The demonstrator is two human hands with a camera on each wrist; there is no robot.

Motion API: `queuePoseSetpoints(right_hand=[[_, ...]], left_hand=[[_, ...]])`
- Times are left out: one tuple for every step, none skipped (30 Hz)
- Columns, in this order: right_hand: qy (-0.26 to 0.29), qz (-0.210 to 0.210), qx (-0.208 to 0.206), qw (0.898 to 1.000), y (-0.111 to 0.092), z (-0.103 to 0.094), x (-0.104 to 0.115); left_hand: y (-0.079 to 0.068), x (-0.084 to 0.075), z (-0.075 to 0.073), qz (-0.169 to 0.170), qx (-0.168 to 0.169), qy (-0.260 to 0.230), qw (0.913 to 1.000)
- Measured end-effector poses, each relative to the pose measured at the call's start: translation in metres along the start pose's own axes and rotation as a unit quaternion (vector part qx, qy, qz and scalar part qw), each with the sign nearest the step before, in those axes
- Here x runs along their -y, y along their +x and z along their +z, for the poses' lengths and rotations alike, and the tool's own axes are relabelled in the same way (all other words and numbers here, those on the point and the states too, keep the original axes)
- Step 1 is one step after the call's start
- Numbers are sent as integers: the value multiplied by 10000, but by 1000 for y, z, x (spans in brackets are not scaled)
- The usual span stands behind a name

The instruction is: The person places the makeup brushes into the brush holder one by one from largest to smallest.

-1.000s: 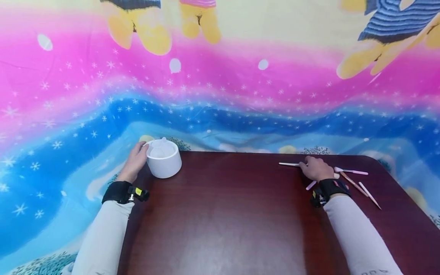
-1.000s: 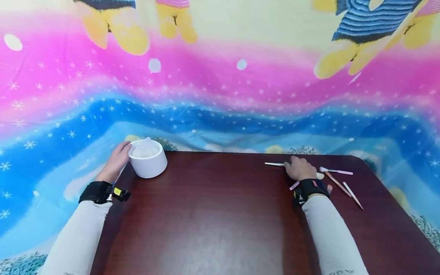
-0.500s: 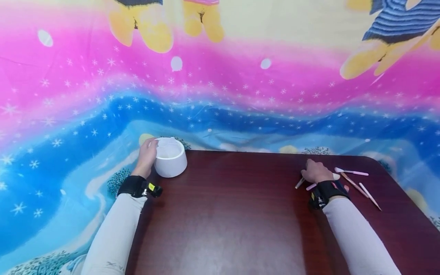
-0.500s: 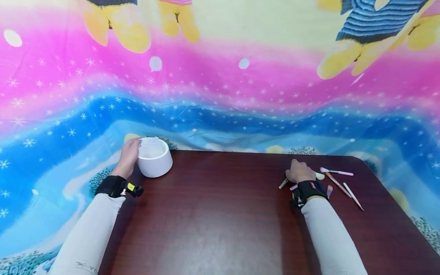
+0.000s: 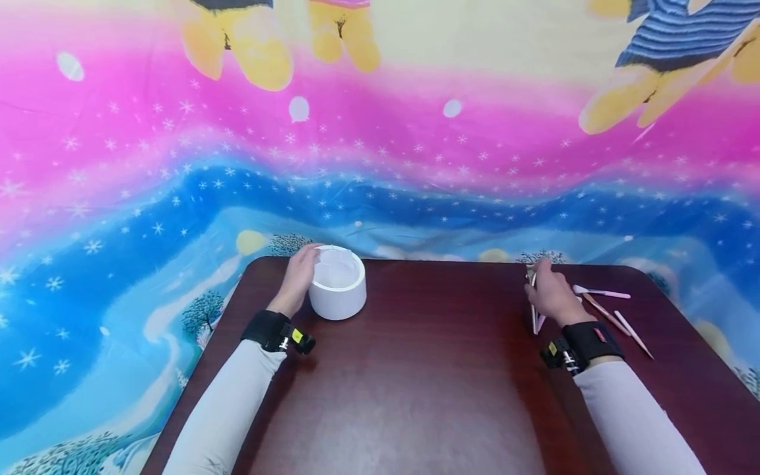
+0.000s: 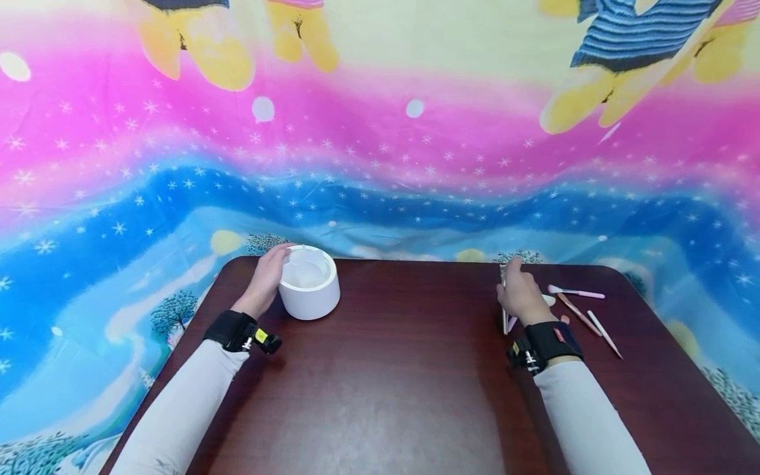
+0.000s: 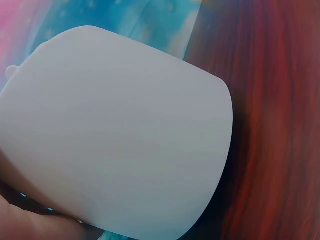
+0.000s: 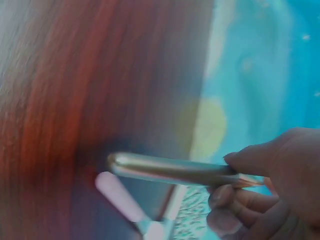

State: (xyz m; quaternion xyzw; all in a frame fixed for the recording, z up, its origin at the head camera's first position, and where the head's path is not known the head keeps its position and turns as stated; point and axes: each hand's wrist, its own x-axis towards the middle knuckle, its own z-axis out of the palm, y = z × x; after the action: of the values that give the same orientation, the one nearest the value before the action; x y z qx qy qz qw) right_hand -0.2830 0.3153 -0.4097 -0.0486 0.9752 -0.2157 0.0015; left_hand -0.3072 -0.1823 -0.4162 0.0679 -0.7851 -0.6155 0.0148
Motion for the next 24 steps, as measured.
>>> queuePoseSetpoints(right_hand=[[67, -126, -189, 9997, -2, -2, 3], [129, -262, -366, 9989, -4, -3, 7], [197, -391, -532, 9976, -6, -5, 10], [257, -519, -683, 9960, -7, -6, 14], [308, -649, -830, 9940, -8, -7, 18], [387, -754, -937, 9920, -9, -8, 22], [461, -835, -1022, 9902, -10, -9, 27], [530, -893, -1087, 9886, -11, -10, 32], [588, -952, -1158, 9869, -11, -11, 36], [626, -1017, -1225, 9853, -11, -13, 41], [687, -1080, -1303, 9832, -11, -14, 47], [760, -1145, -1371, 9810, -12, -16, 52], [826, -1205, -1438, 9788, -12, -18, 58], [893, -1277, -1515, 9761, -12, -20, 63], [976, -1354, -1582, 9732, -12, -21, 69], [1066, -1405, -1636, 9706, -12, -23, 75], [1199, -1443, -1674, 9679, -13, -24, 81], [1341, -1474, -1685, 9653, -13, -25, 87], [1473, -1484, -1693, 9631, -14, -26, 93], [1608, -1490, -1702, 9607, -15, -27, 99], [1755, -1491, -1701, 9581, -15, -28, 106], [1896, -1501, -1705, 9552, -16, -29, 112], [2024, -1519, -1698, 9524, -16, -29, 118], [2150, -1549, -1671, 9497, -16, -29, 123]], left_hand=[[-2, -1, 5, -2, 42, -7, 10000], [-4, -2, 10, 16, 103, -2, 9999], [-6, -2, 15, 31, 168, -29, 9999], [-8, -3, 20, 36, 254, -75, 9996], [-10, -4, 25, 50, 308, -125, 9994], [-12, -5, 30, 78, 379, -178, 9991], [-14, -6, 35, 104, 434, -246, 9987], [-16, -7, 40, 143, 502, -306, 9982], [-19, -8, 44, 175, 563, -366, 9976], [-21, -9, 49, 226, 618, -413, 9970], [-24, -10, 54, 265, 660, -454, 9964], [-26, -10, 60, 307, 712, -508, 9957], [-29, -11, 65, 350, 772, -567, 9948], [-32, -12, 70, 408, 850, -607, 9937], [-34, -12, 74, 462, 919, -649, 9926], [-37, -12, 79, 524, 997, -691, 9912], [-39, -13, 83, 569, 1077, -733, 9898], [-42, -13, 87, 634, 1160, -778, 9882], [-43, -13, 91, 671, 1243, -825, 9865], [-45, -13, 94, 716, 1309, -856, 9851], [-47, -13, 97, 738, 1358, -884, 9840], [-48, -13, 99, 748, 1407, -924, 9829], [-49, -13, 102, 757, 1441, -955, 9820], [-50, -12, 104, 765, 1463, -972, 9815]])
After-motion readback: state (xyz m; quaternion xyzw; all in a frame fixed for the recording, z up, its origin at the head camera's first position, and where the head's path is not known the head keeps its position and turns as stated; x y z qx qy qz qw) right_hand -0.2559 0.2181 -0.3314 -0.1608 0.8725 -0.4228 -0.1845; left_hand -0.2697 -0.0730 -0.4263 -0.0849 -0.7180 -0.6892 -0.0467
